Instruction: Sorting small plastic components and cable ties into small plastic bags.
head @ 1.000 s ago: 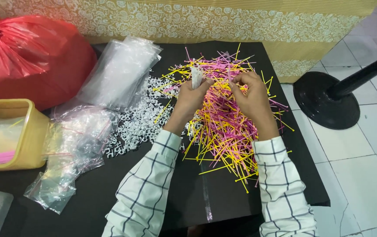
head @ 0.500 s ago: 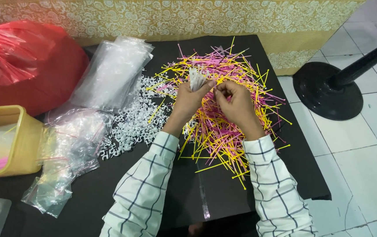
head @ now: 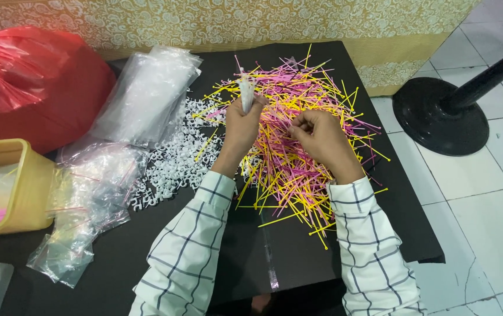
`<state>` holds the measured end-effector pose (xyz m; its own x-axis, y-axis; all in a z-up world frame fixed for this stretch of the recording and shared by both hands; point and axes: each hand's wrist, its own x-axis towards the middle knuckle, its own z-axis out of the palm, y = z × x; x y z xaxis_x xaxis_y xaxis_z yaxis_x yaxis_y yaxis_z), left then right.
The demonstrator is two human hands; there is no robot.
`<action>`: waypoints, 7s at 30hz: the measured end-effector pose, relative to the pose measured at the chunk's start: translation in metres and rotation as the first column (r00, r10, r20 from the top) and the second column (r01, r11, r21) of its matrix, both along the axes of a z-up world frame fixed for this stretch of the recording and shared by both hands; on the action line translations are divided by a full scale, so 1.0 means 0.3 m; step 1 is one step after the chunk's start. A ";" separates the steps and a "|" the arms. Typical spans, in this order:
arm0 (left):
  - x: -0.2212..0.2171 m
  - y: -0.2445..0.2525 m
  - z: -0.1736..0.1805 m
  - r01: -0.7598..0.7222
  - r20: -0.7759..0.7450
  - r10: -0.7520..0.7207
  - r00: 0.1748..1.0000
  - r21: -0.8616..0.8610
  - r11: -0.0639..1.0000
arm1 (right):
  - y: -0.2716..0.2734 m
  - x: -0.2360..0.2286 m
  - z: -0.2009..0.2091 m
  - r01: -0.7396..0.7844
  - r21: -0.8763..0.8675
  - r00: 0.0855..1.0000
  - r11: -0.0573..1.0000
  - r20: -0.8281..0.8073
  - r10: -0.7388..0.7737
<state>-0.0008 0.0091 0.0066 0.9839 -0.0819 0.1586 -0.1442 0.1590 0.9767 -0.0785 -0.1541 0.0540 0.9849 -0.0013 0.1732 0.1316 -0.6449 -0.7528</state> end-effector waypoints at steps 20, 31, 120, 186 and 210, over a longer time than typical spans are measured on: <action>-0.029 -0.012 -0.056 0.778 -0.187 -0.900 0.394 -0.454 0.435 | -0.046 0.122 -0.128 -0.253 0.664 0.959 0.704 0.266 0.093; -0.023 -0.014 -0.079 0.724 -0.185 -0.925 0.332 -0.578 0.376 | 0.026 0.048 -0.055 -0.158 0.584 0.985 0.796 0.148 0.087; -0.925 0.653 -0.084 -0.209 0.219 0.026 0.975 0.881 0.425 | 0.654 -0.523 -0.036 -0.271 -0.023 0.772 0.962 -0.602 0.203; -0.967 0.611 -0.166 -0.357 0.359 0.034 0.933 0.905 0.231 | 0.641 -0.656 -0.221 -0.158 -0.275 0.950 0.948 0.219 0.222; -0.971 0.602 -0.165 -0.633 0.577 0.270 0.771 0.641 0.434 | 0.663 -0.657 -0.276 0.043 -0.245 0.956 0.969 0.293 0.031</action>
